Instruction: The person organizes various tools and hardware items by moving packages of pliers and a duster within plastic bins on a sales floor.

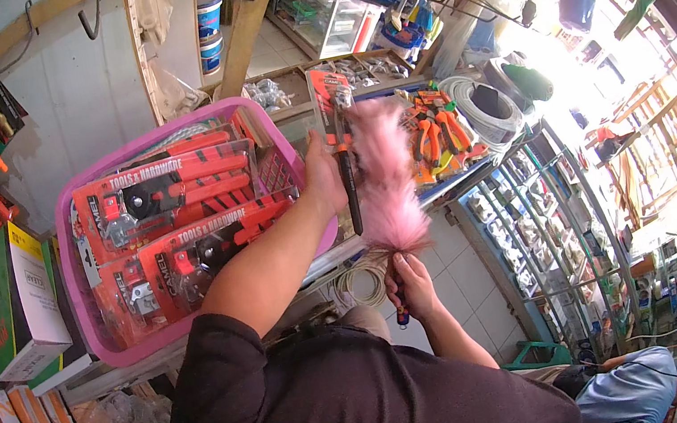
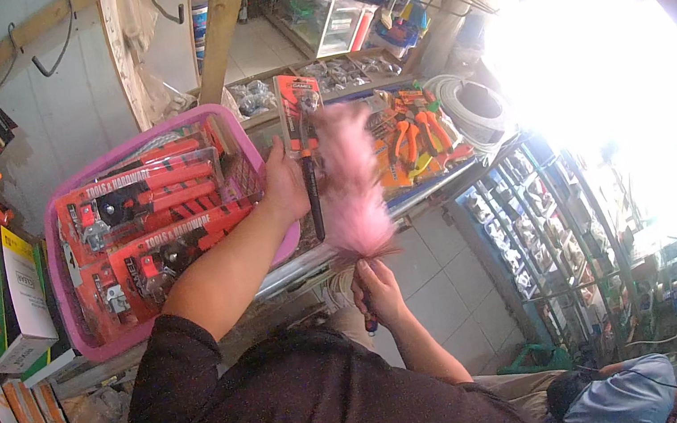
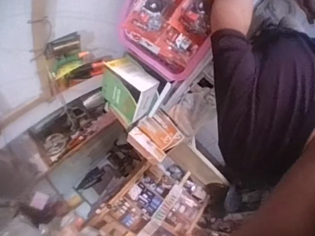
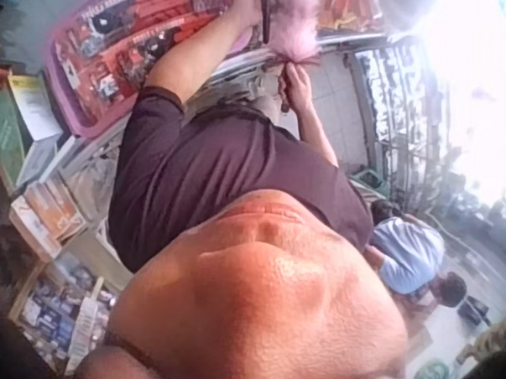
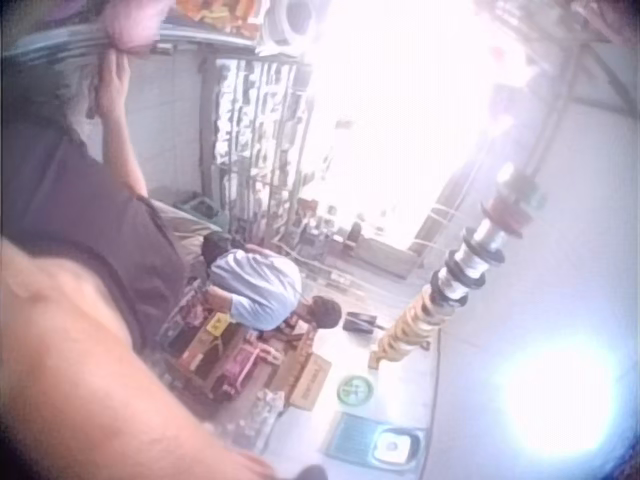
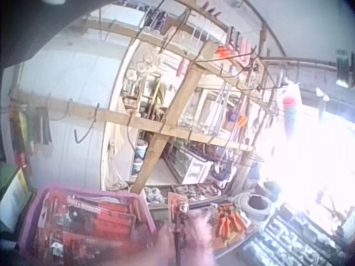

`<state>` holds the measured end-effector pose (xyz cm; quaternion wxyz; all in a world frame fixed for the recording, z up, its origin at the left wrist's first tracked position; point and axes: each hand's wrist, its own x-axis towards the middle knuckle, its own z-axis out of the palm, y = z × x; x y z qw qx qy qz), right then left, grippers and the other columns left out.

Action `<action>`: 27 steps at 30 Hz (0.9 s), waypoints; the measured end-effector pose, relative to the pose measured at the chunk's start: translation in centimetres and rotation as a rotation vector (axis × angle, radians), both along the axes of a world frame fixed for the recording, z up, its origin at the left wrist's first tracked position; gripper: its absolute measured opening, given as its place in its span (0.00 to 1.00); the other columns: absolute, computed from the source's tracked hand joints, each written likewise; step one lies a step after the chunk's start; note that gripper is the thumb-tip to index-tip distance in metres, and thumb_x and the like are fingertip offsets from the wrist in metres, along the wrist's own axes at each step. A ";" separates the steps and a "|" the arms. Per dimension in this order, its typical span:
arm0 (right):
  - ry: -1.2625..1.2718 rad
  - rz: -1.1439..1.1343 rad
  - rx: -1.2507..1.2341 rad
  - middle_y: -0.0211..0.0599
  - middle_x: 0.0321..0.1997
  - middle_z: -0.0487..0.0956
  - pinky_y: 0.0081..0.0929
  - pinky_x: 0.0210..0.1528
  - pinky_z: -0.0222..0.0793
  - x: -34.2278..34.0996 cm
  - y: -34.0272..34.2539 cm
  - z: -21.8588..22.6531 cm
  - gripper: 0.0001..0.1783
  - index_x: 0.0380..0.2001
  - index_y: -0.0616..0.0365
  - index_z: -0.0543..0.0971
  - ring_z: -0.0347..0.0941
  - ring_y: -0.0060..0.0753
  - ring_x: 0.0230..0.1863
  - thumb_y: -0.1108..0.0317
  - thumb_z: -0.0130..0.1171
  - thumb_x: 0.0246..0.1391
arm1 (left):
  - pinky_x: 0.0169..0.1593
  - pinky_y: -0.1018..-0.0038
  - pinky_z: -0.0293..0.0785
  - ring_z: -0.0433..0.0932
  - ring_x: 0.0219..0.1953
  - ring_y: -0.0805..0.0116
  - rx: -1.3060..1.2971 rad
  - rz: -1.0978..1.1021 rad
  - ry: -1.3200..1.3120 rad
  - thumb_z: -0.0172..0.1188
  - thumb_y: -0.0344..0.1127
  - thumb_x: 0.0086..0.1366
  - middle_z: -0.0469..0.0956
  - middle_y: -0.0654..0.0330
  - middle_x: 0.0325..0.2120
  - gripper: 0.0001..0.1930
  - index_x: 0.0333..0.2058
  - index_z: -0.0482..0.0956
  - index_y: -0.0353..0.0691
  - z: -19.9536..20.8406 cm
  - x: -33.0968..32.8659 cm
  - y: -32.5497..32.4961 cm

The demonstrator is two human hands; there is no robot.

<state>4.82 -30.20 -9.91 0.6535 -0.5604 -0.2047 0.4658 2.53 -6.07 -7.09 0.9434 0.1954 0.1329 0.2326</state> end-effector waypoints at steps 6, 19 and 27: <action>0.011 0.083 -0.074 0.31 0.14 0.64 0.18 0.09 0.52 -0.2 -1.0 -0.5 0.14 0.28 0.55 0.62 0.56 0.22 0.08 0.58 0.43 0.61 | 0.46 0.61 0.69 0.73 0.38 0.62 -0.046 0.062 -0.174 0.29 0.66 0.62 0.74 0.55 0.36 0.36 0.47 0.69 0.40 2.4 -0.1 -1.3; -0.027 0.056 -0.174 0.30 0.14 0.66 0.17 0.11 0.54 -1.1 -3.3 -0.1 0.14 0.26 0.58 0.64 0.61 0.21 0.10 0.59 0.45 0.60 | 0.41 0.62 0.69 0.72 0.36 0.60 -0.062 -0.015 -0.099 0.26 0.72 0.57 0.73 0.57 0.34 0.39 0.42 0.71 0.42 1.4 0.3 -1.2; -0.346 0.079 -0.389 0.29 0.15 0.66 0.19 0.10 0.55 -2.0 -3.5 -0.6 0.12 0.31 0.60 0.67 0.60 0.19 0.10 0.61 0.46 0.59 | 0.48 0.54 0.66 0.69 0.48 0.52 -0.117 -0.012 0.091 0.28 0.70 0.59 0.71 0.53 0.42 0.38 0.46 0.69 0.42 2.1 0.4 -1.5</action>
